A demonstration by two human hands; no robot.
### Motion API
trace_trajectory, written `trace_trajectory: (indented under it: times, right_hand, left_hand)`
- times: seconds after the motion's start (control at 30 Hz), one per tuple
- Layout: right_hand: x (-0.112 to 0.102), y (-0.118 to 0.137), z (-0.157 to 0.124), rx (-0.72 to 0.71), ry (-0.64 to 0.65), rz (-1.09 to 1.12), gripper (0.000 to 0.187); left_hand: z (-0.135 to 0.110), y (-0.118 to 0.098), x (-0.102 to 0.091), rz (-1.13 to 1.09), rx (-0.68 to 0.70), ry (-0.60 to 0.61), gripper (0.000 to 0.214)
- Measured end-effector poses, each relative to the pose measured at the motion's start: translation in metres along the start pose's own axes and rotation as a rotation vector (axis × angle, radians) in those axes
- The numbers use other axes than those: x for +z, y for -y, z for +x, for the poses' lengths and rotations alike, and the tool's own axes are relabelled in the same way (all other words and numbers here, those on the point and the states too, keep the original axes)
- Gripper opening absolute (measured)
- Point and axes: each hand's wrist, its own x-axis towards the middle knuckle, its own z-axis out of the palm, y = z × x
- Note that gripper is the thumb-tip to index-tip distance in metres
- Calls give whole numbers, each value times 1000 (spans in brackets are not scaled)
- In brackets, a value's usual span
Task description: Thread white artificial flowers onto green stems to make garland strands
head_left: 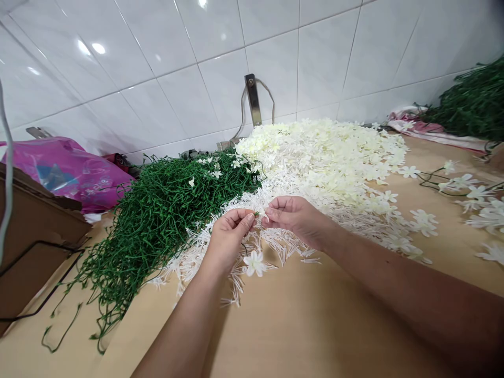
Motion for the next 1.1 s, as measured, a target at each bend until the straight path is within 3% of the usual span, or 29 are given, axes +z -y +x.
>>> trace_trajectory:
  times: [0.23, 0.53, 0.63, 0.9, 1.1]
  right_hand:
    - [-1, 4, -1, -16, -38, -219, 16]
    - [5, 3, -8, -307, -114, -663, 16]
    - [7, -1, -8, -363, -138, -696, 15]
    - [13, -1, -10, -290, -109, -649, 17]
    - [12, -1, -12, -346, -63, -662, 17]
  left_hand:
    - [-2, -1, 0, 62, 45, 42, 15]
    - [-2, -1, -3, 140, 101, 27, 14]
    - [-3, -2, -3, 142, 88, 32, 15]
    - [-4, -2, -3, 141, 24, 74, 15]
    - [-9, -6, 1, 150, 9, 67, 19]
